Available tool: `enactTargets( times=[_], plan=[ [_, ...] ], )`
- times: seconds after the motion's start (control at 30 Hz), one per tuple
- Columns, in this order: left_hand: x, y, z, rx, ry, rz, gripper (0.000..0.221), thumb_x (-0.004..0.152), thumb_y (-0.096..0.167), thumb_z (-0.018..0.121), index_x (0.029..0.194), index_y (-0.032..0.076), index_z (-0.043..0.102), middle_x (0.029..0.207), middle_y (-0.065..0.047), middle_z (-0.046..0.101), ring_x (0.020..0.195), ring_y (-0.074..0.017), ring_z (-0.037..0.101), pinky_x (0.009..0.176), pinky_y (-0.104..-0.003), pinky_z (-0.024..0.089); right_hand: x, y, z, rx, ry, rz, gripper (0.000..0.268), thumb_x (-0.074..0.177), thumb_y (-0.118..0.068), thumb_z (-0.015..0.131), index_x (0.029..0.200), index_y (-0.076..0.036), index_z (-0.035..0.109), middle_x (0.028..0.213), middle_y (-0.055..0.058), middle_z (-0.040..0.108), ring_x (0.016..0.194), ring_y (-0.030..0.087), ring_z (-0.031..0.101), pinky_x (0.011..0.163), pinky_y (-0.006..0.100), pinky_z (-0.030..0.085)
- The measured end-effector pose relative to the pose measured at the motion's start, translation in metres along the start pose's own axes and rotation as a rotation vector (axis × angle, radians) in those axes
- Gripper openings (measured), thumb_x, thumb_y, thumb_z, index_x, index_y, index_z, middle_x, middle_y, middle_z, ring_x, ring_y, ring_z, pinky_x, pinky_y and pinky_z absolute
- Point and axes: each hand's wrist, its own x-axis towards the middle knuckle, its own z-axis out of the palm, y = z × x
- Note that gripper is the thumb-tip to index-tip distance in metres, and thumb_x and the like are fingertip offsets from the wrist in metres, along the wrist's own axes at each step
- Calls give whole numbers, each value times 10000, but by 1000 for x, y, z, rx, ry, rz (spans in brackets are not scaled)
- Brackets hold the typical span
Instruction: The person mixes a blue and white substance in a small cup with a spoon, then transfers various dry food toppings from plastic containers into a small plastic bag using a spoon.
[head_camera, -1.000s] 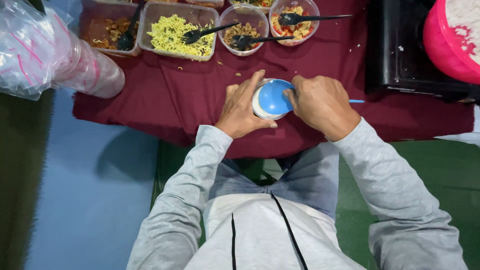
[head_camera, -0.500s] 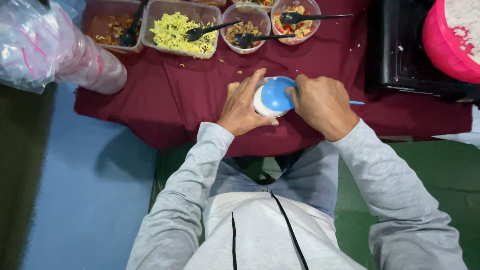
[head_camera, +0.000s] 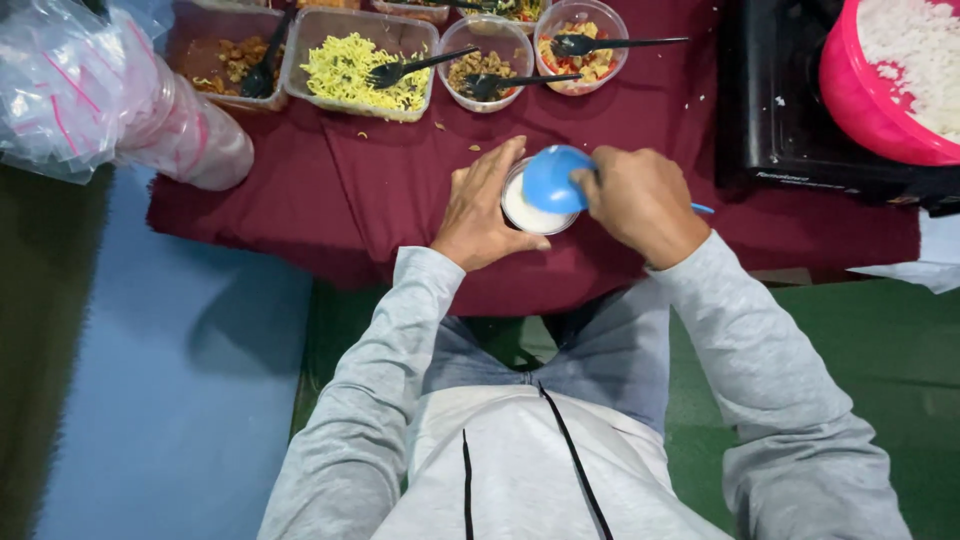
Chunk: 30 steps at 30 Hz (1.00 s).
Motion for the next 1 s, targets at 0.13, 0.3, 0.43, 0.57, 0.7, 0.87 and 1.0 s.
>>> enactTargets(
  times=[0.13, 0.3, 0.43, 0.57, 0.7, 0.87, 1.0],
  plan=[
    [1, 1, -3, -50, -23, -65, 1374, 507, 493, 1036, 1615, 113, 318, 1401, -130, 586, 1313, -281, 573, 1100, -421, 331, -1, 27, 7, 264, 13, 68, 285, 994, -350, 622, 1083, -98, 723, 844, 248, 704, 917, 498, 703, 731, 587, 543],
    [-1, 0, 2, -97, 14, -78, 1311, 524, 520, 1041, 1588, 152, 368, 1199, -46, 651, 1098, -189, 668, 1052, -355, 333, -15, 23, 18, 550, 32, 131, 269, 951, -304, 675, 1123, -105, 733, 887, 240, 711, 962, 461, 696, 764, 573, 521],
    [-1, -4, 5, -71, 6, -56, 1320, 508, 563, 1037, 1584, 162, 386, 1175, -22, 668, 1068, -161, 674, 1054, -334, 327, -14, 21, 26, 588, 52, 158, 255, 958, -308, 679, 1129, -126, 731, 854, 181, 718, 932, 414, 707, 758, 541, 534],
    [1, 0, 2, -92, 25, -40, 1349, 507, 632, 1015, 1590, 140, 379, 1201, -40, 676, 1078, -171, 676, 1040, -341, 341, -4, 22, 32, 629, 67, 118, 260, 961, -294, 672, 1156, -133, 734, 908, 169, 734, 988, 405, 708, 785, 533, 539],
    [2, 9, -3, -88, 18, -66, 1368, 514, 531, 1047, 1603, 89, 346, 1394, -122, 596, 1253, -271, 628, 1053, -390, 367, 0, 24, 37, 626, 89, 99, 242, 964, -268, 675, 1129, -103, 738, 895, 195, 729, 968, 429, 706, 760, 553, 527],
    [0, 0, -2, -103, 21, -77, 1210, 628, 264, 994, 1622, 106, 323, 1461, -103, 556, 1333, -253, 576, 1057, -377, 351, -18, 19, 29, 609, 65, 129, 256, 964, -259, 672, 1137, -84, 739, 895, 210, 733, 964, 447, 706, 768, 556, 526],
    [-1, -4, -2, -176, 17, -71, 1230, 629, 318, 990, 1632, 122, 306, 1496, -90, 539, 1372, -239, 546, 1060, -373, 335, -35, 14, 28, 619, 20, 122, 270, 941, -268, 676, 1130, -91, 752, 899, 224, 735, 981, 475, 698, 786, 583, 522]
  ],
)
